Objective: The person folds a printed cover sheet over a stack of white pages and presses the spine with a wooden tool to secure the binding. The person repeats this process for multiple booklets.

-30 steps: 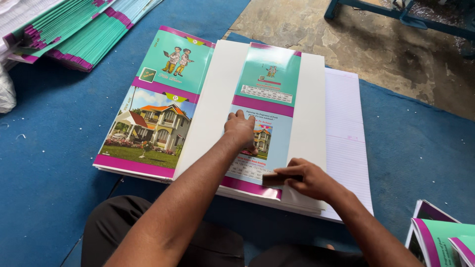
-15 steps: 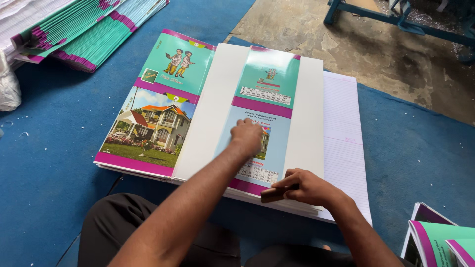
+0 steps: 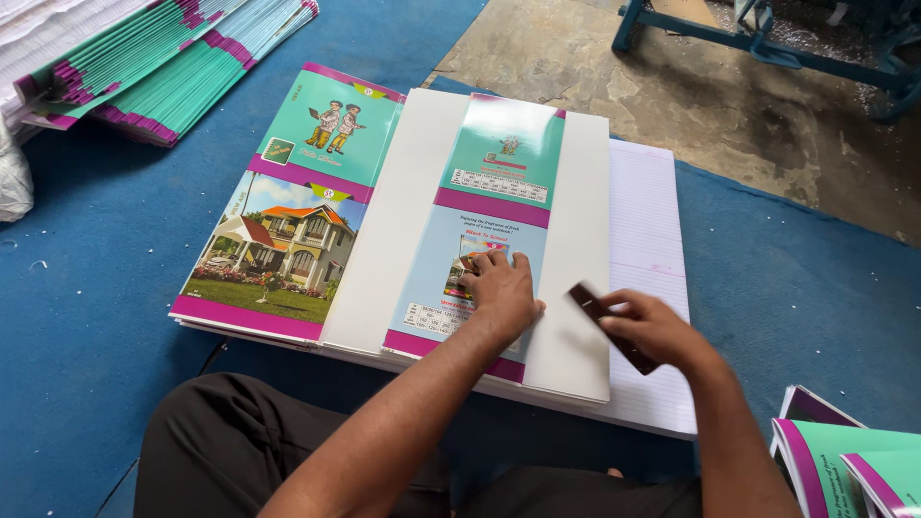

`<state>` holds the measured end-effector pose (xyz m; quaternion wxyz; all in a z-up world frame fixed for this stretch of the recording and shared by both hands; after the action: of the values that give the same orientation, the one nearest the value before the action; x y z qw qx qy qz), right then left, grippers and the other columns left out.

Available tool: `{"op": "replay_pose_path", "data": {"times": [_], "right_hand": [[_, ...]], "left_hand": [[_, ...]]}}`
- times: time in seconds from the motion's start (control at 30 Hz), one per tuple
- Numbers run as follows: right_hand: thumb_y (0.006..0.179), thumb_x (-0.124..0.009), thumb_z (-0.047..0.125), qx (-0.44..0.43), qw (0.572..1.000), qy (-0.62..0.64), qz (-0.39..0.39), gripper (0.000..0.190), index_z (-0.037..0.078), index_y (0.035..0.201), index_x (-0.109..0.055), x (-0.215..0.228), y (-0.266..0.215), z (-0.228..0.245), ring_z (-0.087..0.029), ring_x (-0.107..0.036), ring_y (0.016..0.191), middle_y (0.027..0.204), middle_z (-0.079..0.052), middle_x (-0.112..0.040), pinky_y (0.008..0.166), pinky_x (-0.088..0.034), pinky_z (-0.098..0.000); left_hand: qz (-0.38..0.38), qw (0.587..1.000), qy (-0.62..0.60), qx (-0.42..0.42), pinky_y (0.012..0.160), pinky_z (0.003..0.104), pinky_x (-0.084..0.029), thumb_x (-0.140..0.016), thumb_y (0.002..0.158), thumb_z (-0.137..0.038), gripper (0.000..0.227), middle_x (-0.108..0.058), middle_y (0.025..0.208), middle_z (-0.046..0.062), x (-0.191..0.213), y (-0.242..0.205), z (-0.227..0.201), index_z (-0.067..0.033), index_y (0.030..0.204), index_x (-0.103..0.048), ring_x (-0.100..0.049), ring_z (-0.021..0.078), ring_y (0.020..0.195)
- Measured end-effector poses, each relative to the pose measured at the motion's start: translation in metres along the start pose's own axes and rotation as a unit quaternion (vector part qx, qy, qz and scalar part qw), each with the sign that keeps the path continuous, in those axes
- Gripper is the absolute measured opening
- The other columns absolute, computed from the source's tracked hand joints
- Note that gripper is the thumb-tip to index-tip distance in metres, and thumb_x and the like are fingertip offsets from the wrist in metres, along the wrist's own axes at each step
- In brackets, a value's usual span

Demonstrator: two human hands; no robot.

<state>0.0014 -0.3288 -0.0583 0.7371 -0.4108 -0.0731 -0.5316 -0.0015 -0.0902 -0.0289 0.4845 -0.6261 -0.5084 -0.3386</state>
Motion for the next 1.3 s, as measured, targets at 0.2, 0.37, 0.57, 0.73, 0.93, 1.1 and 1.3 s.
{"op": "replay_pose_path", "data": {"times": [0.2,0.37,0.57,0.73,0.93,1.1,1.3], "right_hand": [[0.091,-0.071,0.023,-0.067,0.981,-0.096,-0.156,0.047,0.002,0.133,-0.064,0.038,0.013,-0.042,-0.038,-0.073,0.108,0.116,-0.026,-0.072,0.096,-0.055,-0.0494],[0.093,-0.069,0.02,-0.151,0.967,-0.129,-0.161,0.042,0.005,0.132,-0.067,0.034,0.011,-0.058,-0.034,-0.074,0.11,0.116,-0.023,-0.075,0.1,-0.055,-0.0507],[0.086,-0.073,0.012,-0.114,0.947,-0.192,-0.231,0.047,0.013,0.133,-0.068,0.034,0.002,-0.028,-0.033,-0.062,0.116,0.131,-0.018,-0.061,0.1,-0.054,-0.0509],[0.099,-0.06,0.018,-0.005,0.951,-0.172,-0.256,0.036,0.013,0.134,-0.067,0.025,0.005,-0.001,-0.031,-0.064,0.114,0.133,-0.018,-0.057,0.099,-0.057,-0.0436],[0.098,-0.047,0.009,0.109,0.954,-0.164,-0.228,0.043,0.011,0.137,-0.065,0.005,0.016,0.002,-0.031,-0.064,0.122,0.133,-0.019,-0.063,0.106,-0.052,-0.0434],[0.103,-0.047,0.028,0.103,0.963,-0.127,-0.212,0.046,0.004,0.14,-0.059,-0.004,0.022,-0.002,-0.035,-0.057,0.131,0.14,-0.023,-0.06,0.11,-0.045,-0.0466],[0.102,-0.052,0.044,0.055,0.973,-0.107,-0.196,0.059,0.003,0.144,-0.054,-0.014,0.012,0.011,-0.038,-0.067,0.119,0.131,-0.027,-0.066,0.099,-0.056,-0.0501]], "left_hand": [[0.016,1.0,-0.009,0.02,0.102,0.079,-0.035,-0.067,0.088,-0.038,0.078,-0.03,0.151,0.033,0.001,0.0,-0.002,-0.0037,0.151,-0.035,-0.028,0.0548,0.141],[-0.027,0.999,-0.045,-0.003,0.093,0.069,-0.049,-0.059,0.095,-0.031,0.058,-0.041,0.143,0.037,-0.002,0.009,0.004,0.0053,0.138,-0.046,-0.044,0.054,0.13],[-0.106,0.986,-0.092,-0.093,0.082,0.053,-0.058,-0.054,0.093,-0.014,0.025,-0.072,0.097,0.027,0.012,0.012,0.013,0.006,0.106,-0.061,-0.072,0.0435,0.093],[-0.145,0.977,-0.092,-0.129,0.08,0.055,-0.057,-0.049,0.097,-0.012,0.021,-0.071,0.089,0.029,0.044,0.008,0.023,0.0054,0.101,-0.059,-0.071,0.0455,0.086],[-0.183,0.966,-0.128,-0.133,0.083,0.056,-0.055,-0.051,0.095,-0.017,0.022,-0.071,0.09,0.029,0.098,0.0,0.053,0.003,0.101,-0.061,-0.07,0.0474,0.087],[-0.174,0.971,-0.128,-0.099,0.086,0.055,-0.054,-0.048,0.097,-0.021,0.029,-0.069,0.092,0.032,0.139,-0.004,0.092,0.0042,0.11,-0.057,-0.069,0.0492,0.088],[-0.189,0.959,-0.195,-0.082,0.091,0.054,-0.052,-0.045,0.095,-0.021,0.036,-0.067,0.107,0.033,0.172,-0.007,0.148,0.0019,0.119,-0.058,-0.067,0.049,0.096]]}}
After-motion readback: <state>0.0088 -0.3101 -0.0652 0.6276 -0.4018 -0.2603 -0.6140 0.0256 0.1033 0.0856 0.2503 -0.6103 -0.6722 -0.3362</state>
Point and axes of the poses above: each hand's wrist, its own y-axis towards the middle knuckle, its own x-axis out of the back of the hand, z = x × y, the point moved 7 cm from there along y, towards the middle knuckle
